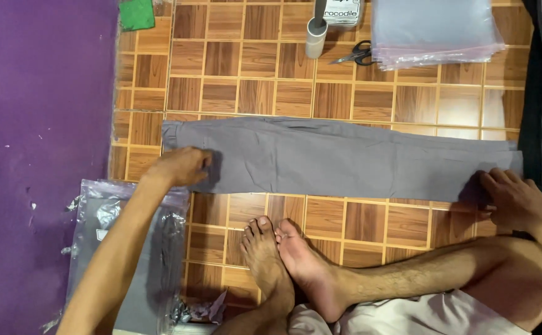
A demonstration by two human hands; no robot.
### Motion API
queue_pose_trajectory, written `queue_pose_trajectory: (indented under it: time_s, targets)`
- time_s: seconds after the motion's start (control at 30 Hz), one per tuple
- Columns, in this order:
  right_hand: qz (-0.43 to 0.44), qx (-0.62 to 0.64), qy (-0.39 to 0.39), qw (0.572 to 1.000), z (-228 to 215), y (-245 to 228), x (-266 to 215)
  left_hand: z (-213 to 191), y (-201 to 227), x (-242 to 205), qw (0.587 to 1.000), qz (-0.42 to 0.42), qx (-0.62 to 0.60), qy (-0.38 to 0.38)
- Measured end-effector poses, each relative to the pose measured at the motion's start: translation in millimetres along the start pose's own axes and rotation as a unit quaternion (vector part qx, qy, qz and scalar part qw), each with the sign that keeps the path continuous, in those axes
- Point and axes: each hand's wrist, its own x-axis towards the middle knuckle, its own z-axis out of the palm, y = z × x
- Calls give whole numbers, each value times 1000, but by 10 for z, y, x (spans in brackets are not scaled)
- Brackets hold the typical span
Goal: Using a lint roller to clean a pair of pants and then folding them neatly on the floor.
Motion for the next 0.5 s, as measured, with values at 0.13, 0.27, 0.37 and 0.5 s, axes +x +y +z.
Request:
queue_pose_trajectory:
  time_s: [0.13, 0.27, 0.37, 0.5]
  targets:
    - [14, 6, -52, 999, -939, -1331, -108, -310, 567, 164, 942, 199, -28, 269]
    - [-93, 202, 176, 959, -1617, -1922, -194, -458, 978, 590, 910, 316, -82, 256]
    - [-120, 229, 225, 939, -1730, -2216, -118, -468, 1109, 945, 932, 299, -56, 196]
    - [-79, 278, 375, 881, -1237, -2377, -2, -502, 1220, 1171, 944, 275, 108, 150]
